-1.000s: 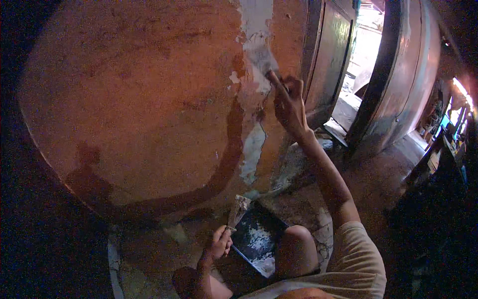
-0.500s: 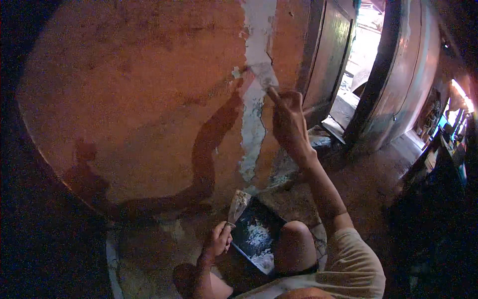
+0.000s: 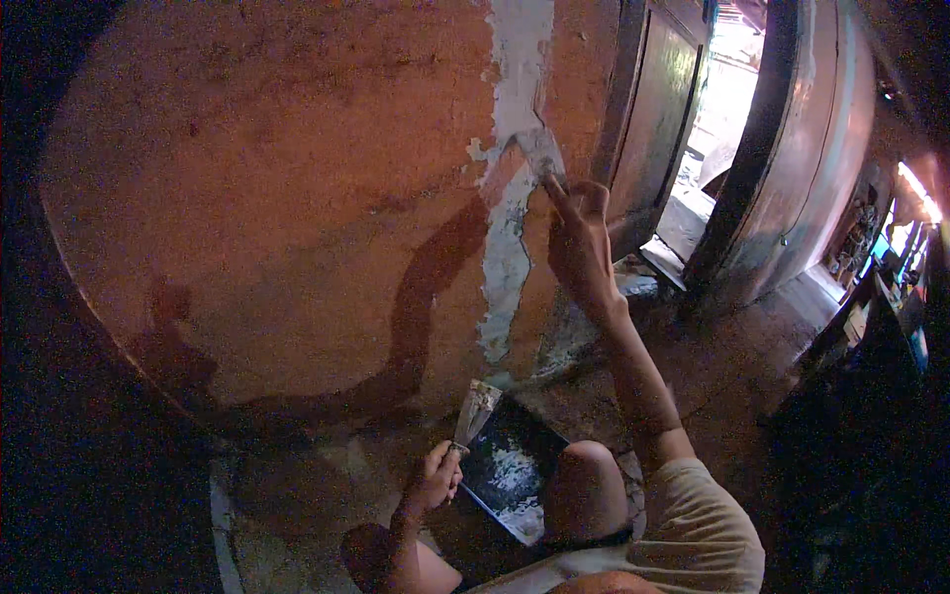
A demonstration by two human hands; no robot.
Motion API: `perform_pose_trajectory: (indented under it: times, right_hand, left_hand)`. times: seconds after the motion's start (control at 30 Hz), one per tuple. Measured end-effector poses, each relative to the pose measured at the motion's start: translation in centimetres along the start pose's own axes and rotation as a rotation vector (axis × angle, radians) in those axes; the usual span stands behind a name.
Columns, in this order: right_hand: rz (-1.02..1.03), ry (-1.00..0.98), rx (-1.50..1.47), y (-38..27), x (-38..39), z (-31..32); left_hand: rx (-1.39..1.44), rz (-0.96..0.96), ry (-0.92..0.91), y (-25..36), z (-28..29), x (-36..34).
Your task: The person applies a white patching compound to a damaged area on a wall using a putty knife and then scrapes over the surface to smooth it.
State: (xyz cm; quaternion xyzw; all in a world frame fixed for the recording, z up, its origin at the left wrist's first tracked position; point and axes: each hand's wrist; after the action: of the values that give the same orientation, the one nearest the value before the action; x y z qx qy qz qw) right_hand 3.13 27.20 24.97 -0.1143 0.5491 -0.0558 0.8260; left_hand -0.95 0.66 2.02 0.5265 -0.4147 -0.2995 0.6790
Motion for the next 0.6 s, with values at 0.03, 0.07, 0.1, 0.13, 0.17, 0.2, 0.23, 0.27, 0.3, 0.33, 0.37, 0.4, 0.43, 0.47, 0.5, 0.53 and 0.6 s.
perform_pose_trajectory:
  times: [0.03,0.07,0.1,0.13,0.17,0.2,0.23,0.27,0.3,0.33,0.37,0.4,0.43,0.47,0.5,0.53,0.6]
  right_hand:
    - [0.011,0.001,0.021,-0.7,0.1,0.2]
    - [0.011,0.004,0.034,-0.5,-0.3,0.7]
    - [0.098,0.066,0.134,-0.4,-1.2,0.9]
    - [0.185,0.127,0.235,-0.3,-2.3,1.0]
    - [0.177,0.124,0.228,-0.9,-3.9,0.8]
    - [0.251,0.152,0.209,-2.2,-6.4,1.5]
    - [0.312,0.182,0.163,-2.7,-7.5,1.1]
    - [0.312,0.18,0.162,-3.0,-7.9,1.1]
    - [0.283,0.143,0.211,-3.4,-8.2,1.1]
    - [0.254,0.105,0.26,-3.5,-8.3,1.1]
    - [0.255,0.104,0.26,-3.2,-7.8,0.9]
    - [0.232,0.026,0.28,-2.5,-6.4,0.1]
    - [0.21,-0.053,0.299,-1.6,-4.8,-0.8]
    - [-0.155,-0.193,0.047,-0.2,-2.8,-0.9]
    - [-0.519,-0.327,-0.217,1.4,-0.4,-1.0]
    - [-0.333,-0.226,-0.154,3.5,2.5,-1.1]
    - [-0.147,-0.126,-0.104,3.5,5.8,-1.6]
  left_hand:
    - [0.015,-0.004,-0.004,-0.3,0.1,0.0]
    - [0.032,-0.011,-0.026,-0.4,-0.2,-0.2]
    - [0.031,-0.008,-0.034,-0.5,-0.3,-0.3]
    - [0.019,-0.022,-0.036,-0.6,-0.4,-0.4]
    - [0.006,-0.028,-0.025,-0.8,-0.3,-0.3]
    - [0.011,-0.034,-0.039,-0.7,-0.6,-0.5]
    - [0.028,-0.011,0.006,-1.2,-0.6,-0.7]
    - [0.049,0.001,0.04,-1.1,-0.8,-0.7]
    - [0.051,0.003,0.041,-0.9,-0.7,-0.6]
    - [0.04,-0.026,0.001,-0.4,-0.5,-0.6]
    - [0.027,-0.058,-0.04,-0.1,-0.3,-0.4]
    - [0.026,-0.057,-0.032,-0.1,-0.1,-0.1]
    - [0.02,-0.041,-0.02,-0.1,0.0,0.1]
    - [0.02,-0.034,-0.022,0.0,-0.2,0.0]
    - [0.022,-0.039,-0.022,0.3,-0.4,0.3]
    - [0.018,-0.015,-0.015,0.7,-0.8,0.3]
    - [0.011,0.015,0.003,0.7,-0.6,0.3]
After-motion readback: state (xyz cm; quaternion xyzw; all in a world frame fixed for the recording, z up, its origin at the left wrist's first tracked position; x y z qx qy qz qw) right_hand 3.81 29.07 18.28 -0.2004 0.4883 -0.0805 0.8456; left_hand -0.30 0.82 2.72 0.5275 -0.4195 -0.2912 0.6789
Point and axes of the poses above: each hand's wrist, its own x-axis away from the middle knuckle, its own z-axis out of the back of the hand, y = z × x, and after that the axes turned 10 degrees about -x, right-handed
